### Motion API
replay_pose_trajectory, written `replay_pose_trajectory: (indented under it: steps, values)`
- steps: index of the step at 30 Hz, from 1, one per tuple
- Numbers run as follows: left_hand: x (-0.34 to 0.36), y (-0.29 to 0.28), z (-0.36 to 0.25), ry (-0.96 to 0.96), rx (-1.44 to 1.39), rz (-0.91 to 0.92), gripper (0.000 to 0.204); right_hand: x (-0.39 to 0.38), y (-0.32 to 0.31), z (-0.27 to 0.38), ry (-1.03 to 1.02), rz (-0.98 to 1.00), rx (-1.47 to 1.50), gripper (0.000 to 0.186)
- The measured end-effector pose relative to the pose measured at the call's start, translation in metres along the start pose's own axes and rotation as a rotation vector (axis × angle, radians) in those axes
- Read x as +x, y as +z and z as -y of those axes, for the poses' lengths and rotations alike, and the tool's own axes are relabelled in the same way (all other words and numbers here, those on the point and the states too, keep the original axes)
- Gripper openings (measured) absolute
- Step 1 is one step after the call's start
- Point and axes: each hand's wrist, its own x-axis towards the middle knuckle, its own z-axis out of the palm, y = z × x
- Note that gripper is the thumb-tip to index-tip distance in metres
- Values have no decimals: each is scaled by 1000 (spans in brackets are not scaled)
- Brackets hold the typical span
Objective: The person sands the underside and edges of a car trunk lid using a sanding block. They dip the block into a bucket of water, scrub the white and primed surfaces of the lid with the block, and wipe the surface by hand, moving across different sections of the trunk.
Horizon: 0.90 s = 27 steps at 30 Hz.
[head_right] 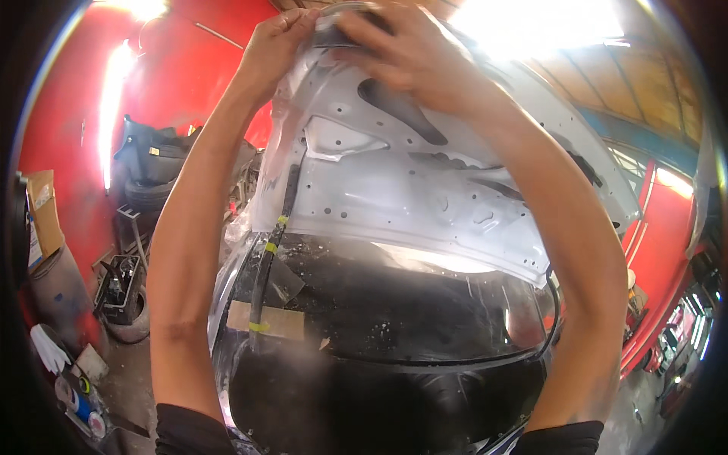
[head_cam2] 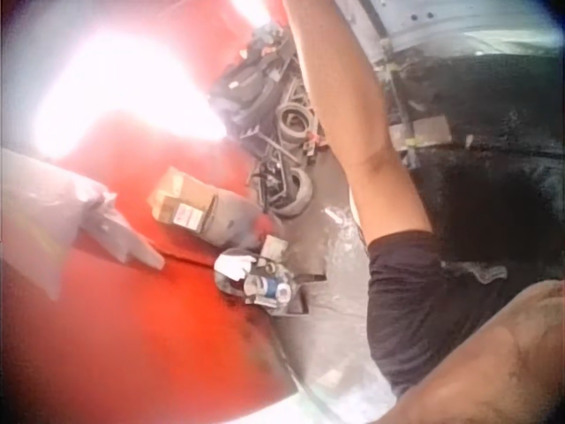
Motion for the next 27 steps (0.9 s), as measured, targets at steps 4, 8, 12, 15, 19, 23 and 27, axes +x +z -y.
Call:
replay_pose_trajectory:
  steps: [4,8,12,15,19,23,27]
  values:
    - [6,-7,23,93,70,-83,41,-19,-34,10,880,224,793,50]
    - [10,0,16,-69,-86,-37,40,-5,0,5,291,193,115,55]
    - [20,-11,23,-89,280,-56,33,3,-9,2,278,85,332,53]
    - [34,-13,46,32,9,-75,28,-4,-32,6,811,262,593,52]
    - [46,-6,65,476,230,-105,25,21,2,13,271,155,306,47]
    - [8,-8,15,-110,-11,-24,21,-1,-16,-5,358,221,549,53]
    - [51,-42,62,619,566,-68,26,23,-5,10,499,166,757,54]
